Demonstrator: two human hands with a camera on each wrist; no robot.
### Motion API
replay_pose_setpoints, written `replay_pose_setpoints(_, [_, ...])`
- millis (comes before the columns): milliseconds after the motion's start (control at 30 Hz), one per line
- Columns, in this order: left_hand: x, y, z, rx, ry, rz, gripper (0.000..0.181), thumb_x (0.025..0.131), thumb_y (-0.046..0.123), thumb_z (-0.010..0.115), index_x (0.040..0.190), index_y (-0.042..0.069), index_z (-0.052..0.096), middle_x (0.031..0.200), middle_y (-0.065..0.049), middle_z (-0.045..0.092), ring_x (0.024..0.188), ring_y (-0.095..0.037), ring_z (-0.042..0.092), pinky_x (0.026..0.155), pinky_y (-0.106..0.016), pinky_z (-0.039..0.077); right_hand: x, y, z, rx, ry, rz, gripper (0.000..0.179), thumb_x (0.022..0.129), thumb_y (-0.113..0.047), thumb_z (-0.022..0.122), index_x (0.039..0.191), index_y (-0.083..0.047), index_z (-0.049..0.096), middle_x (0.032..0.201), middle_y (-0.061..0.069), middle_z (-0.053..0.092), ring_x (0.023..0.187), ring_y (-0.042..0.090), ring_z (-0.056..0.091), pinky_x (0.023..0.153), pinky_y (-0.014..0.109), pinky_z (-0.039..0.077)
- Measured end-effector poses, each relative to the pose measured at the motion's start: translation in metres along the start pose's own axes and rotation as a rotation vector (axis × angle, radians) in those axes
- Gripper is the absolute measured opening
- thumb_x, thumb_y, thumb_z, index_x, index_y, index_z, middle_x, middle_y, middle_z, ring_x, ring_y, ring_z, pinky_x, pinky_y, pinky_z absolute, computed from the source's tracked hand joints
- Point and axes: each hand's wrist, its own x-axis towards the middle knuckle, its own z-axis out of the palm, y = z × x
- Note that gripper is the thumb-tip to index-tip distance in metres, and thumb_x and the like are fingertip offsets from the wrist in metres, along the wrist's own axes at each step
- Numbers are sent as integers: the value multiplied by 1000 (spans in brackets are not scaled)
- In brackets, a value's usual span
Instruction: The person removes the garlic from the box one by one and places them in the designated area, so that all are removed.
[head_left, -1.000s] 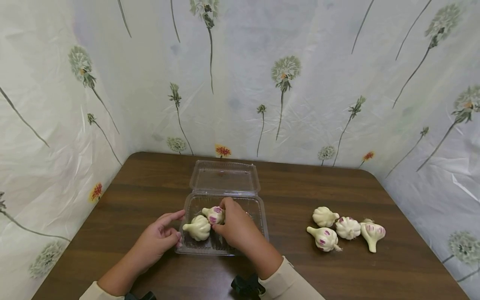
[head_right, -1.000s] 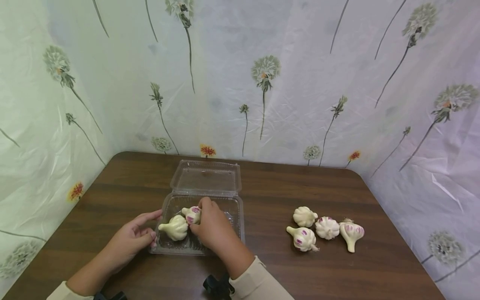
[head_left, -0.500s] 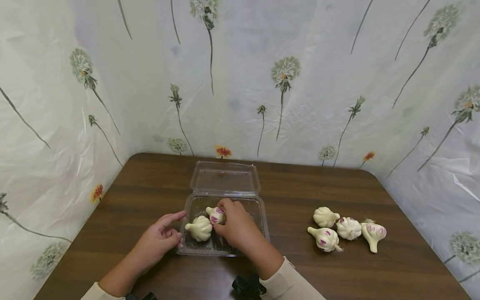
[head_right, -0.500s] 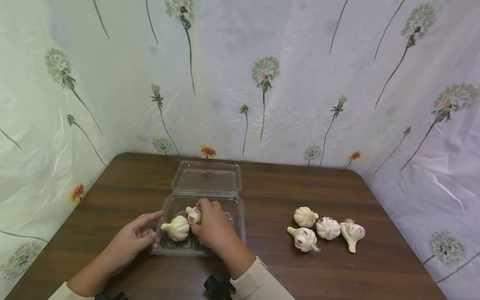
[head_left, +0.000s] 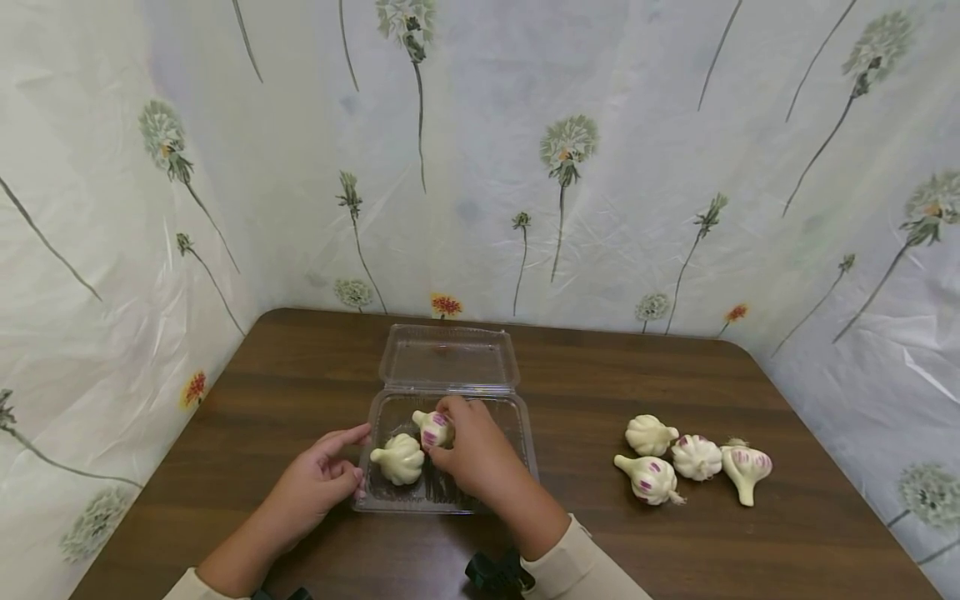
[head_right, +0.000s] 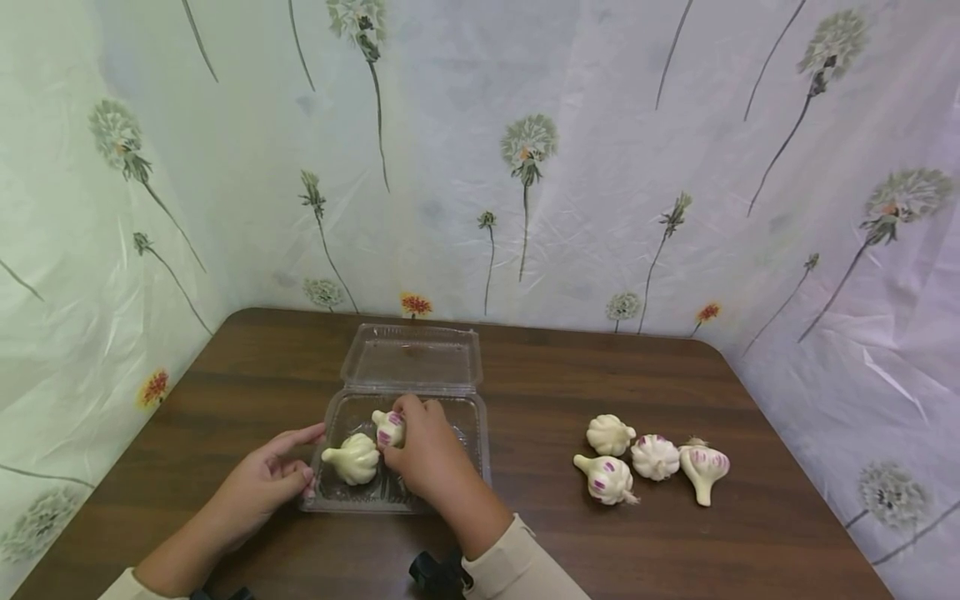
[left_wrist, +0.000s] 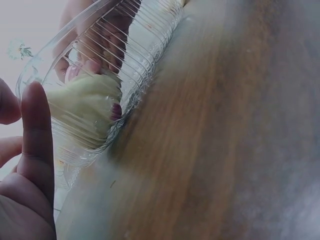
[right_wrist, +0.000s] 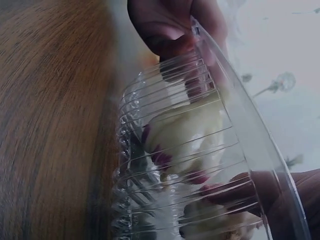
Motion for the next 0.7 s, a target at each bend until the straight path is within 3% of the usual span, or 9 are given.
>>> replay_pose_setpoints(367, [0,1,0,-18,5,4,64,94,-9,62,155,-6,43,146,-31,40,77,-9,65,71,-25,61,-2,-5,-8,8,8,0,46,90,-24,82,130,-16,59,114,9,55,89,21,53,71,35,50])
replay_pose_setpoints(700, [-1,0,0,-27,-4,7,65,94,-9,62,155,-7,41,140,-32,44,77,-9,66,72,-26,62,-6,-8,-15,31,0,1,45,91,-23,82,129,-16,60,119,11,55,90,21,54,71,34,51])
